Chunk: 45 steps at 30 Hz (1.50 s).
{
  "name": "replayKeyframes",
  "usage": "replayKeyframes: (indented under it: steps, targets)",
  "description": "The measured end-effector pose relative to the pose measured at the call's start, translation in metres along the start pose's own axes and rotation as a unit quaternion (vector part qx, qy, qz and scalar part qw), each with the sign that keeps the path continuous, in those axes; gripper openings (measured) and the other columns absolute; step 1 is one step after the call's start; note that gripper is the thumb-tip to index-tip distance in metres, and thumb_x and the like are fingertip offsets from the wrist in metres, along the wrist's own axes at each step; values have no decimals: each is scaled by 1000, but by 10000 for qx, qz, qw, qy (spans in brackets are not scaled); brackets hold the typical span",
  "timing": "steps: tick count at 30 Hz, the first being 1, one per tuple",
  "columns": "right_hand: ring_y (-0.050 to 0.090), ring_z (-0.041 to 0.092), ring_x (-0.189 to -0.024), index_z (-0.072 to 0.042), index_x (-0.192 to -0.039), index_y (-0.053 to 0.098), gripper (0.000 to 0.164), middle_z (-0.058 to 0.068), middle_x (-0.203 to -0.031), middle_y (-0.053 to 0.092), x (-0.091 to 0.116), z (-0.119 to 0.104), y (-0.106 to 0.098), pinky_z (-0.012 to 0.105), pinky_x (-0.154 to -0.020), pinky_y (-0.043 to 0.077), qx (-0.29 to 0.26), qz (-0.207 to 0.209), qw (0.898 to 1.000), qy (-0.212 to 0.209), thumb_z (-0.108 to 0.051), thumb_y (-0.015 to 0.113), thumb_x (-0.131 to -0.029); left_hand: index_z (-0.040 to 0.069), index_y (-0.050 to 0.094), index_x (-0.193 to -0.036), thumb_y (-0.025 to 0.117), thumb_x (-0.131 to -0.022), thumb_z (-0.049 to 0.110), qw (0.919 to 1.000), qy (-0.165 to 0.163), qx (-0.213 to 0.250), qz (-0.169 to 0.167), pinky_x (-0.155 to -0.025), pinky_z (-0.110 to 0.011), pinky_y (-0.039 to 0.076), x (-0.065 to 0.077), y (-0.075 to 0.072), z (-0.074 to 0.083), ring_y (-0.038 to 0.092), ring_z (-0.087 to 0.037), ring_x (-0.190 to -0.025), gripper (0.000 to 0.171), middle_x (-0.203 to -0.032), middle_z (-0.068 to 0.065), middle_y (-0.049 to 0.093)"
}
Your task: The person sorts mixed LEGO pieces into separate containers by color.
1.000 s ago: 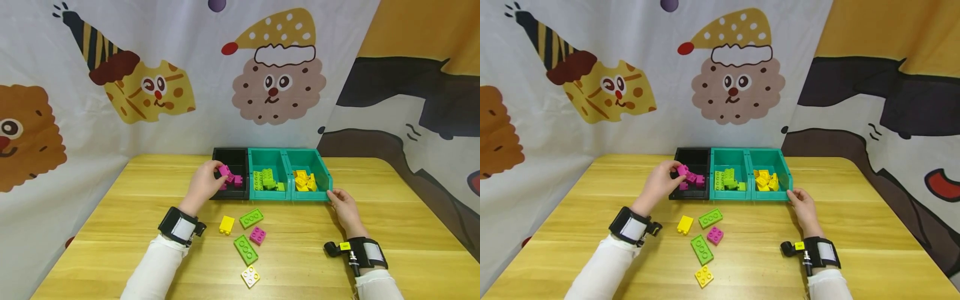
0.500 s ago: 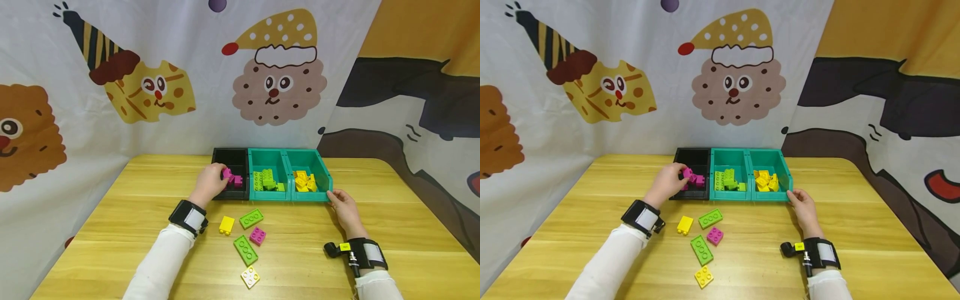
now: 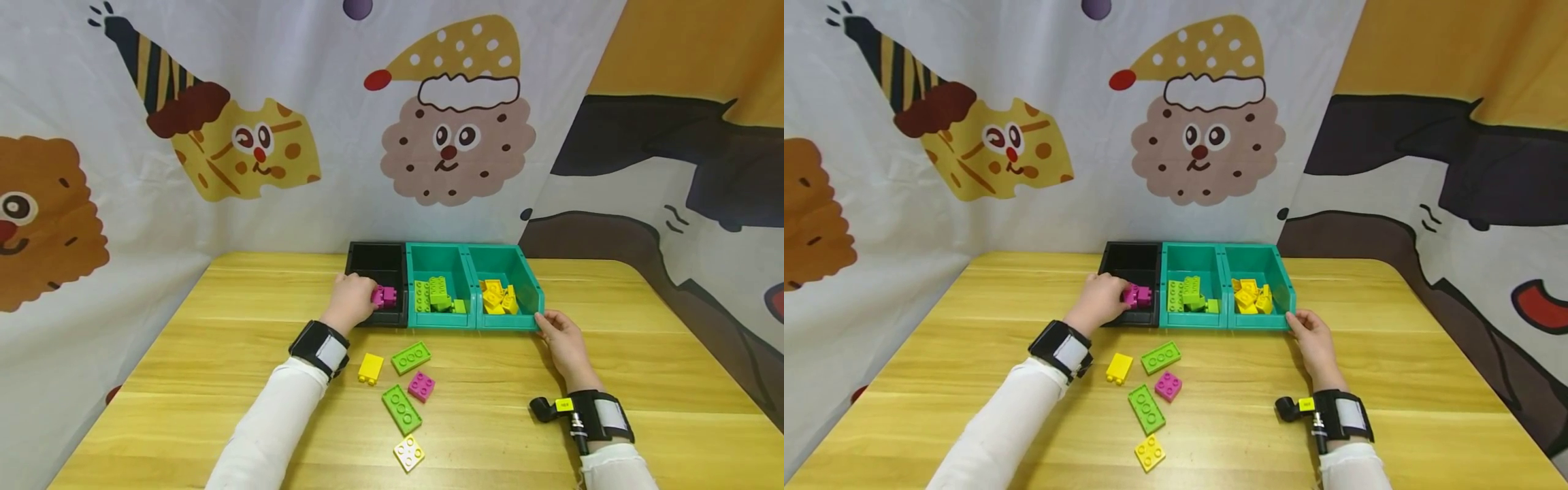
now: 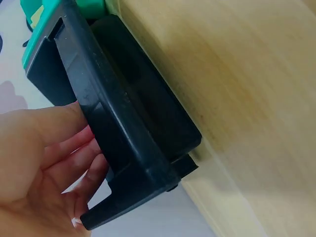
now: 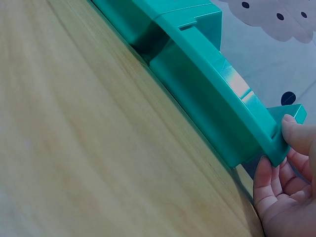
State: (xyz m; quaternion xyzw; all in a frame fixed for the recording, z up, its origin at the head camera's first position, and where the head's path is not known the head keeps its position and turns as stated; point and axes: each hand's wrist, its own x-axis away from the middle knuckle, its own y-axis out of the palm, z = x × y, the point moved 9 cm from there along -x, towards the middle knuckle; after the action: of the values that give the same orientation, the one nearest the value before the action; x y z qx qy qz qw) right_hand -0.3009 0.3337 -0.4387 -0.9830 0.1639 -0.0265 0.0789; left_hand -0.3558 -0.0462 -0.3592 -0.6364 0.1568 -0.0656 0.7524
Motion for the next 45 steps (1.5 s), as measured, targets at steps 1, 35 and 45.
replayKeyframes:
  steps: [1, 35, 45]
  targets:
    - [48, 1, -79, -12, -101, 54, 15, -15, -82, 51, 0, 0, 0, 12, -71, 45, -11, 4, 10000, 4, -25, 56, -95, 9, 71, -95, 76, -79, 24, 10000, -4, -59, -52, -84, -39, 36, 0, 1, 1, 57, -23, -85, 22, -87, -5, 71]
    - [47, 2, -80, -11, -102, 54, 18, -15, -83, 50, 1, 3, 0, 12, -71, 45, 29, -4, 10000, 55, -27, 56, -95, 3, 67, -111, 71, -85, 16, 9902, 627, 1239, 145, -90, -41, 50, 37, -26, 19, 63, -28, -98, 29, -107, -13, 69]
    - [48, 2, -79, -14, -99, 55, 16, -15, -82, 50, -1, 2, -1, 13, -71, 45, 61, -27, 10000, 4, -29, 57, -94, 5, 64, -116, 71, -85, 19, 9825, 1086, 1493, -229, -99, -43, 45, 71, -24, 28, 58, -30, -112, 34, -118, -12, 64]
